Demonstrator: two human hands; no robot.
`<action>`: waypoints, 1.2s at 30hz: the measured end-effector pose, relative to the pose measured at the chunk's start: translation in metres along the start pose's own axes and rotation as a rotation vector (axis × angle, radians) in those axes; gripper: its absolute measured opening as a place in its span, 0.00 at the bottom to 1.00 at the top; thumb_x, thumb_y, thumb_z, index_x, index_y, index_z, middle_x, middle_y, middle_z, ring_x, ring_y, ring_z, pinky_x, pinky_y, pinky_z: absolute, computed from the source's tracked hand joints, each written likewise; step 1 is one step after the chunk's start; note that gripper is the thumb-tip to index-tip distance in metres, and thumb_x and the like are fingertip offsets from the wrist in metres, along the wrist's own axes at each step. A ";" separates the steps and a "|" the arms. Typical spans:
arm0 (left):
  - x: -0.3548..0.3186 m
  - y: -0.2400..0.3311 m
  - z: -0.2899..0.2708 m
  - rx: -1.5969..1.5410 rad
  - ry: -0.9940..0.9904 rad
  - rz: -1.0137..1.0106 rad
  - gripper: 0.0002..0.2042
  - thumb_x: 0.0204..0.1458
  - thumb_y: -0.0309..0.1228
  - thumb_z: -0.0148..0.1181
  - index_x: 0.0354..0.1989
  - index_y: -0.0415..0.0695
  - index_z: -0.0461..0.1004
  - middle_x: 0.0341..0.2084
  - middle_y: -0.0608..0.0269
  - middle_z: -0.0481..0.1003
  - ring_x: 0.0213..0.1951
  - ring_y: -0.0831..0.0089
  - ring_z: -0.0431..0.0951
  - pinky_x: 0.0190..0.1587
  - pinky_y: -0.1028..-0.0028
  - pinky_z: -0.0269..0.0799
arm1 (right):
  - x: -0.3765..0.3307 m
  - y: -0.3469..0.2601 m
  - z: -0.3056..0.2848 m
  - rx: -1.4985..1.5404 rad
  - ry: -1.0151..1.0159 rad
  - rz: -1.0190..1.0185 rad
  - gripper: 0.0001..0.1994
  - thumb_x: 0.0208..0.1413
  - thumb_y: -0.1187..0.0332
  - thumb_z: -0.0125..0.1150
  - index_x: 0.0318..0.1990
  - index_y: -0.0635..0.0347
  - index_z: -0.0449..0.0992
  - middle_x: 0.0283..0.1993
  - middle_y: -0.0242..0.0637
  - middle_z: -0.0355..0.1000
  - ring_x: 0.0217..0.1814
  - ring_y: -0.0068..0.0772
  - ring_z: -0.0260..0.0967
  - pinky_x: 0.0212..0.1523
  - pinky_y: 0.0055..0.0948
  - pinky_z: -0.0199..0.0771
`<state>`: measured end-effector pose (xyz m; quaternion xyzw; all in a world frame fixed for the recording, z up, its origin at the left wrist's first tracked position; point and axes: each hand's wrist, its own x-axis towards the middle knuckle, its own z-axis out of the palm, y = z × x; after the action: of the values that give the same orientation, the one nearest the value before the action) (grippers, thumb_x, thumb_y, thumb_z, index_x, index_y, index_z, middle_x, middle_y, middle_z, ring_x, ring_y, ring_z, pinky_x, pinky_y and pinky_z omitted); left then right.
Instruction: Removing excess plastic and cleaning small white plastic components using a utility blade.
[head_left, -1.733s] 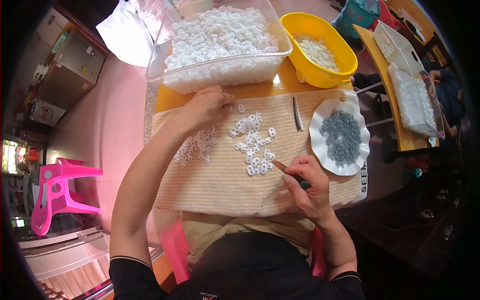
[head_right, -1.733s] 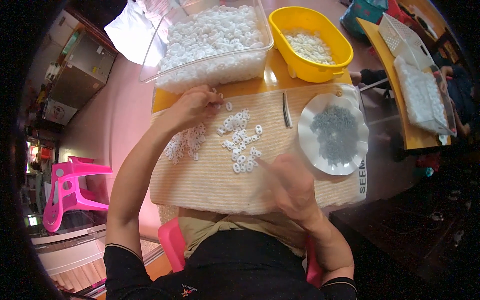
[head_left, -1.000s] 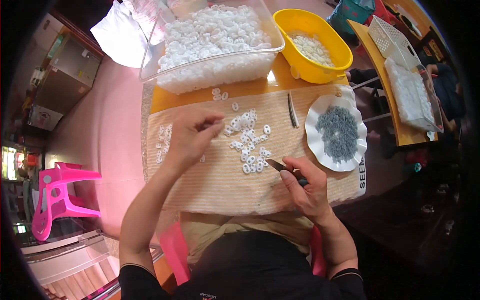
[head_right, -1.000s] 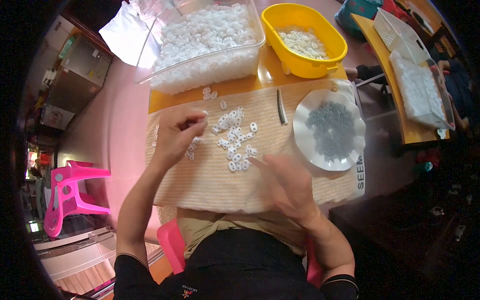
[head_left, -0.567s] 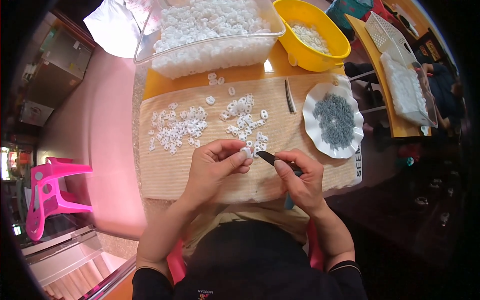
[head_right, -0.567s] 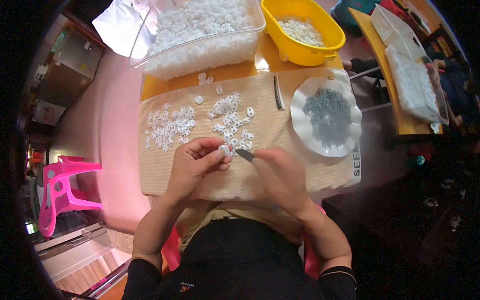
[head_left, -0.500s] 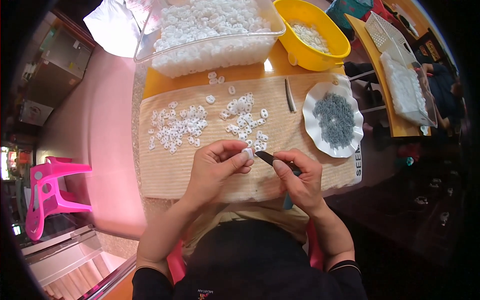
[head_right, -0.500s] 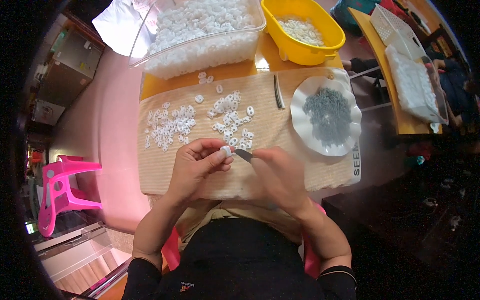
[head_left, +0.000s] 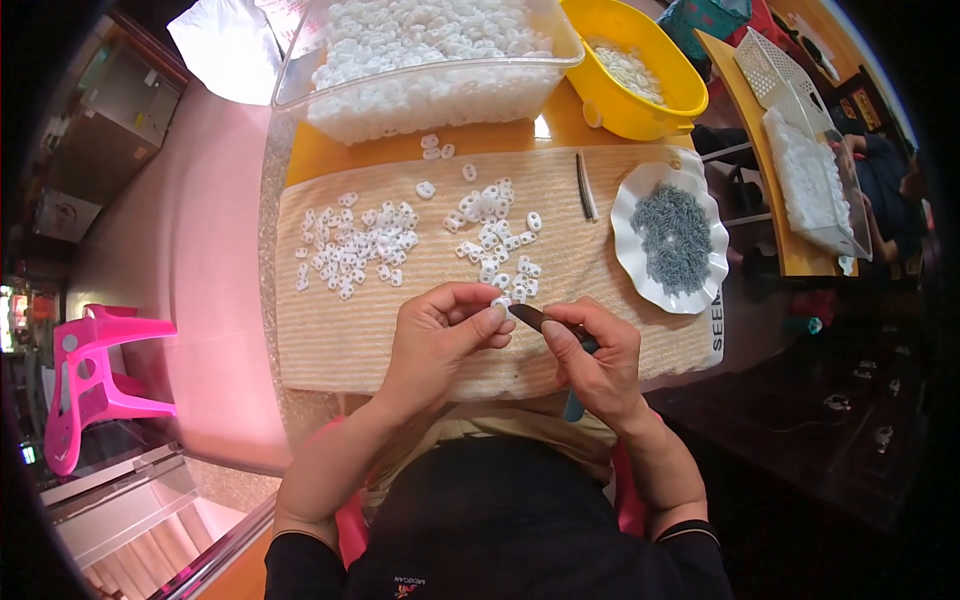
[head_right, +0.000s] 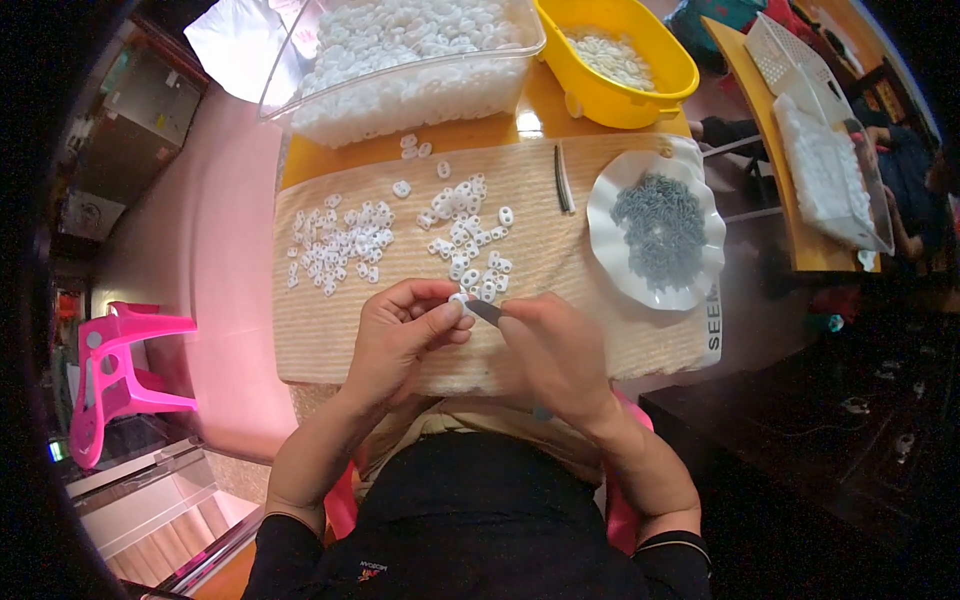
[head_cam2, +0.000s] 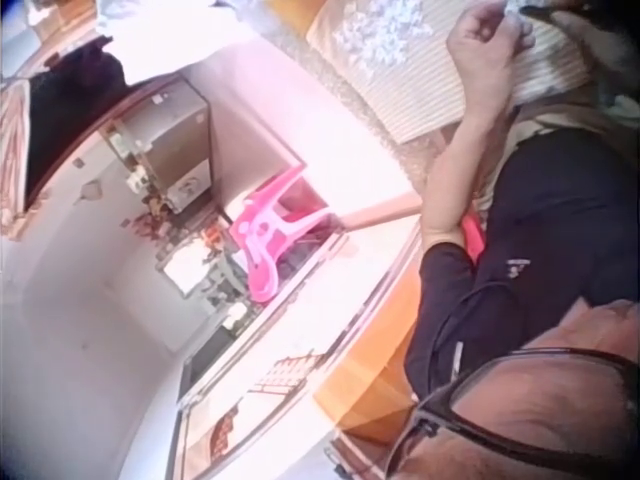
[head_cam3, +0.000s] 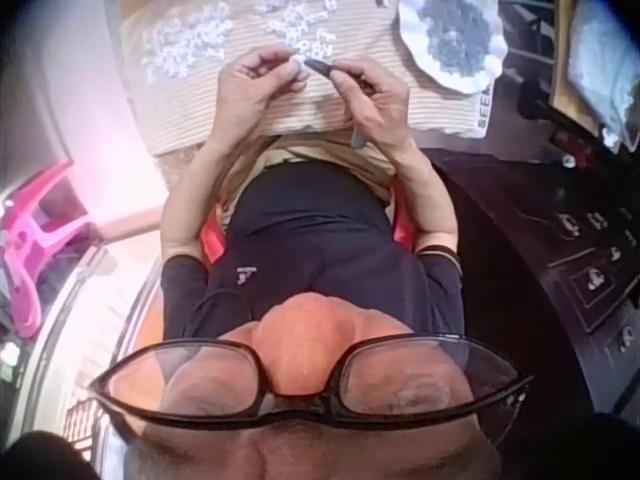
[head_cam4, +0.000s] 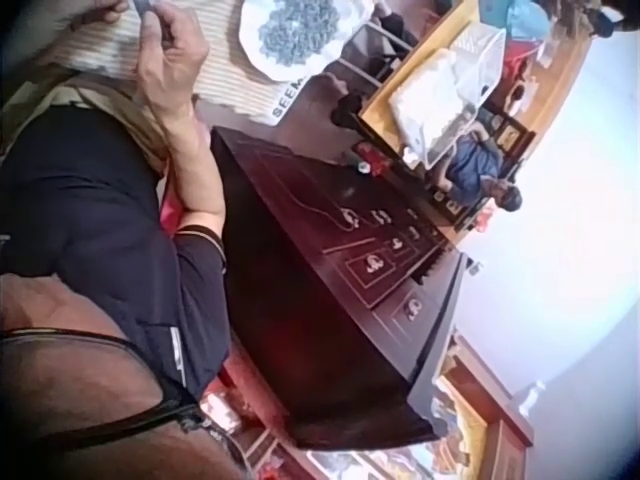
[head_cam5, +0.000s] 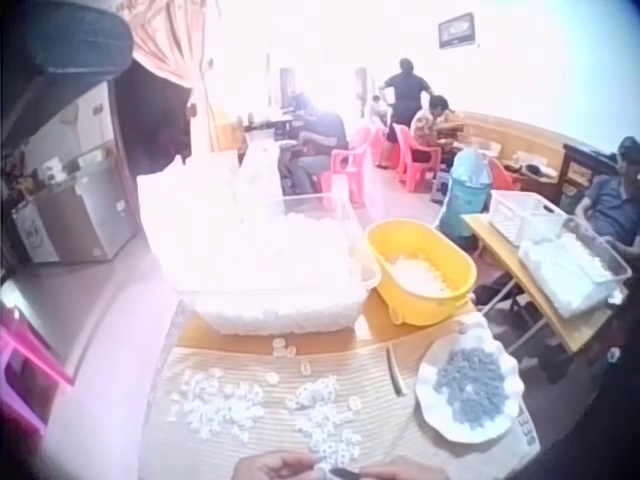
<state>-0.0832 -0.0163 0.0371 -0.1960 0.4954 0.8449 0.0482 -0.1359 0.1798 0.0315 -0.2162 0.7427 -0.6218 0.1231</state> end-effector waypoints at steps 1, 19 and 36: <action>0.000 0.000 0.000 0.001 0.009 -0.001 0.10 0.58 0.23 0.60 0.48 0.36 0.74 0.35 0.57 0.80 0.36 0.73 0.82 0.42 0.74 0.82 | 0.000 0.000 0.000 -0.012 0.000 -0.004 0.07 0.61 0.75 0.60 0.44 0.69 0.76 0.31 0.32 0.69 0.19 0.15 0.66 0.18 0.16 0.64; -0.006 -0.003 -0.005 -0.039 0.006 -0.010 0.11 0.58 0.23 0.60 0.48 0.35 0.74 0.35 0.55 0.80 0.37 0.72 0.83 0.42 0.73 0.82 | 0.001 0.000 0.001 0.105 -0.059 0.212 0.10 0.63 0.70 0.60 0.45 0.68 0.76 0.23 0.28 0.69 0.15 0.14 0.64 0.14 0.17 0.63; -0.004 0.002 -0.010 -0.138 -0.107 -0.159 0.18 0.65 0.39 0.52 0.51 0.34 0.73 0.41 0.55 0.79 0.41 0.72 0.81 0.47 0.74 0.79 | 0.002 -0.011 0.007 0.186 -0.015 0.356 0.10 0.63 0.70 0.60 0.44 0.68 0.76 0.22 0.28 0.70 0.14 0.14 0.63 0.14 0.17 0.63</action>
<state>-0.0773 -0.0257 0.0355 -0.1921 0.4159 0.8797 0.1279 -0.1327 0.1714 0.0406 -0.0737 0.7078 -0.6544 0.2558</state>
